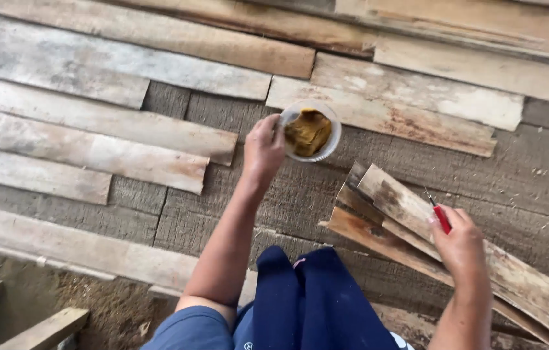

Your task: The person picks up several weathered wooden planks and arranges them in a staggered pattern on a wooden surface. They use a red utility knife to scrape and clean the surface of the planks while positioning them.

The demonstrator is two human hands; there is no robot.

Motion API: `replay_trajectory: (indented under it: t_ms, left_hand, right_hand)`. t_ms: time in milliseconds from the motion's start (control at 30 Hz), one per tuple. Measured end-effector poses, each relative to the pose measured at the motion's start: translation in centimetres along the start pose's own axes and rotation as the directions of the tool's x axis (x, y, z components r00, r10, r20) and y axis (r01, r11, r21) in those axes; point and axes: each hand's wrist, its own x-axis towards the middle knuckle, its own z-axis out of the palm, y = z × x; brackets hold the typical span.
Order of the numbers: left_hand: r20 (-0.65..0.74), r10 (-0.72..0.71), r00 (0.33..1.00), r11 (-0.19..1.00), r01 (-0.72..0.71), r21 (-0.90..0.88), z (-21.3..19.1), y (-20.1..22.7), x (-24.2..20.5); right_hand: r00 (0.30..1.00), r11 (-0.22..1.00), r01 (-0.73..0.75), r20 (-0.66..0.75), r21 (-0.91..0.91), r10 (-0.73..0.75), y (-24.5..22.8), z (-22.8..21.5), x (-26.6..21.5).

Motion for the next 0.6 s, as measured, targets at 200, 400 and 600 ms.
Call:
replay_trajectory:
  t_ms: [200, 400, 600]
  left_hand:
    - [-0.061, 0.126, 0.990, 0.980, -0.134, -0.149, 7.0, 2.3, 4.7]
    - [-0.193, 0.226, 0.955, 0.964, -0.248, -0.098, 14.0, 1.5, 13.4]
    - [-0.258, 0.292, 0.921, 0.946, -0.318, -0.064, 9.7, 4.5, 8.8]
  right_hand:
    - [0.937, 0.915, 0.301, -0.263, 0.270, -0.231, -5.0, 2.6, 2.5]
    - [0.953, 0.947, 0.258, -0.213, 0.191, -0.217, -4.5, 2.7, 6.6]
    - [0.992, 0.985, 0.063, -0.120, 0.160, -0.044, -1.4, 1.6, 5.4]
